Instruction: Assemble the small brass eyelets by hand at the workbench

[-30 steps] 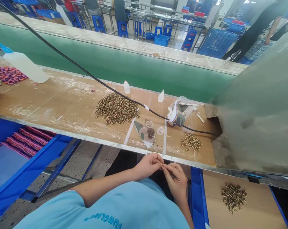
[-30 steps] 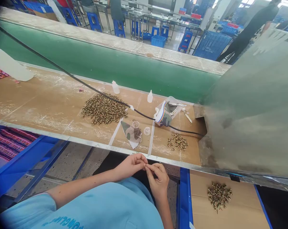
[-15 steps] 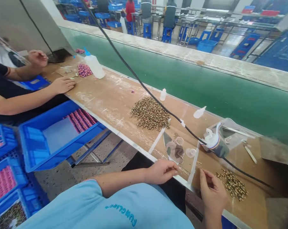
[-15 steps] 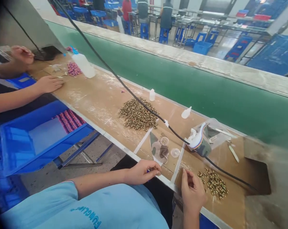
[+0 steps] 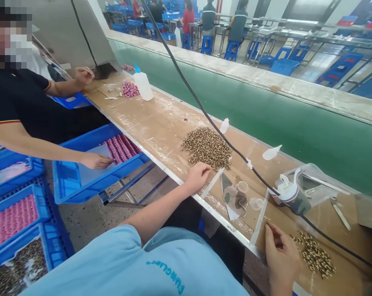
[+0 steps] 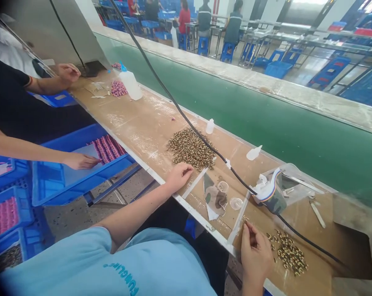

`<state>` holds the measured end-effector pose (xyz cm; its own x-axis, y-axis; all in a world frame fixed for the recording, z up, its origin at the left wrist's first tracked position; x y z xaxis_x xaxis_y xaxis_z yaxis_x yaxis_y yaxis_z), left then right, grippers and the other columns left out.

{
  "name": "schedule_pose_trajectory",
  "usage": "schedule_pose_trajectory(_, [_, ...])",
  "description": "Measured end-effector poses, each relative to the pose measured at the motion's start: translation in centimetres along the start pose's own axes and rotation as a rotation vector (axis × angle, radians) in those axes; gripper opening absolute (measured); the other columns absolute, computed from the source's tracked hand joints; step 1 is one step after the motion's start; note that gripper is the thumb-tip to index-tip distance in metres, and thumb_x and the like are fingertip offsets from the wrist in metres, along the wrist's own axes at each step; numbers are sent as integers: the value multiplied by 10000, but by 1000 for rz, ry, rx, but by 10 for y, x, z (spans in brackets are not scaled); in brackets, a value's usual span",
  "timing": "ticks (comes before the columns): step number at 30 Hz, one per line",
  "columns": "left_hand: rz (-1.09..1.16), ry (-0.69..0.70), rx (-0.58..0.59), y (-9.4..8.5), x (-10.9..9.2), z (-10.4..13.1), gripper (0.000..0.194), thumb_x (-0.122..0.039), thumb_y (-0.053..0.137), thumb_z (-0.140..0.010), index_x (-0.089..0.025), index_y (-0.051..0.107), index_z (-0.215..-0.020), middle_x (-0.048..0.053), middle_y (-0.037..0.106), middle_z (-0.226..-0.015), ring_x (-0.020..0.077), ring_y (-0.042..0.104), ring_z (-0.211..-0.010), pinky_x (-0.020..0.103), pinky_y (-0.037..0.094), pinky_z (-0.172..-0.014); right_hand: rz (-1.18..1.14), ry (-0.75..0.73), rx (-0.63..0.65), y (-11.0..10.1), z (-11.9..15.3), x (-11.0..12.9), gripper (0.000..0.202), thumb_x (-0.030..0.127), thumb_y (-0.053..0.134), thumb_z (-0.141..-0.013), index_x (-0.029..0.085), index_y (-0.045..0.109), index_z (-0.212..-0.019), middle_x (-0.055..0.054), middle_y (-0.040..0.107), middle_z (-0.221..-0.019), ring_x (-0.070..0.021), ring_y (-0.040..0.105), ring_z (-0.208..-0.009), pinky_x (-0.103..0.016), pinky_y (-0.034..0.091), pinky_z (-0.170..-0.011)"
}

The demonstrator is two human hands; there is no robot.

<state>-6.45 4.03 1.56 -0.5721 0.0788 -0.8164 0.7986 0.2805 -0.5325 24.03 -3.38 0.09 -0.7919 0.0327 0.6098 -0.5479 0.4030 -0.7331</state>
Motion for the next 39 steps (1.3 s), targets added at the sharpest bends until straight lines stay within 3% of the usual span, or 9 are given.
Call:
schedule_pose_trajectory(5, [-90, 36, 74, 11, -3, -16, 157, -95, 519, -804, -173, 651, -766, 46, 619, -814, 170, 569, -841, 304, 461, -810, 8, -23, 14, 1, 0, -4, 639, 686, 408, -785, 129, 711, -854, -43, 568, -601, -156, 488, -560, -294, 401, -583])
schedule_pose_trajectory(10, [-177, 62, 124, 20, -3, -18, 142, -124, 509, -819, -179, 631, -772, 50, 592, -842, 181, 557, -854, 315, 461, -812, 1, -59, -26, -1, 2, -2, 567, 623, 424, -818, 134, 711, -832, -55, 597, -644, -144, 500, -571, -278, 406, -595])
schedule_pose_trajectory(18, [-285, 150, 65, 27, 4, -13, 146, -149, 431, -857, -181, 542, -768, 73, 576, -849, 209, 533, -874, 361, 442, -841, -34, -59, -20, -1, 3, -1, 440, 510, 452, -849, 159, 718, -862, -32, 595, -656, -116, 485, -544, -249, 411, -586])
schedule_pose_trajectory(24, [-189, 87, 0, 21, 7, -12, 123, -187, 409, -860, -196, 492, -770, 59, 583, -794, 203, 557, -815, 349, 456, -782, -28, -43, -7, -2, 5, 0, 415, 490, 455, -847, 170, 718, -844, -27, 589, -643, -119, 487, -556, -247, 407, -588])
schedule_pose_trajectory(28, [22, 4, -27, 15, 8, -10, 83, -210, 447, -841, -194, 496, -777, 22, 583, -727, 171, 593, -725, 321, 479, -735, -7, -56, -23, -1, 4, 1, 434, 504, 447, -848, 164, 717, -847, -25, 581, -622, -120, 486, -550, -249, 405, -586])
schedule_pose_trajectory(32, [427, -176, -2, 14, 5, -5, 48, -219, 536, -793, -172, 530, -796, 18, 628, -758, 146, 634, -730, 302, 505, -750, 7, -90, -58, -3, 5, 5, 430, 497, 454, -852, 157, 716, -836, -26, 581, -607, -124, 494, -551, -249, 409, -579])
schedule_pose_trajectory(35, [752, -371, 103, 19, -4, 2, 139, -217, 658, -709, -147, 560, -777, 15, 650, -754, 130, 642, -736, 301, 507, -787, -7, -137, -114, -6, 6, 18, 362, 442, 507, -847, 145, 709, -812, -48, 627, -666, -121, 515, -568, -247, 424, -582])
schedule_pose_trajectory(39, [1121, -596, 303, 34, -21, 12, 275, -170, 773, -597, -122, 596, -801, 9, 663, -728, 119, 656, -715, 279, 515, -768, -32, -264, -111, 1, 4, 57, 252, 363, 563, -838, 156, 704, -819, -49, 664, -726, -91, 506, -513, -224, 430, -548])
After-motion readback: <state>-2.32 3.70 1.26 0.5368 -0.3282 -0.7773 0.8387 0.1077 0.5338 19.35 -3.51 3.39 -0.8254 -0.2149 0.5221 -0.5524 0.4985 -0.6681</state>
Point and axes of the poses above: each hand's wrist, its own z-axis away from the middle knuckle, its own y-axis out of the palm, x = y × z, the point moved 3 cm from there along -z, towards the middle knuckle
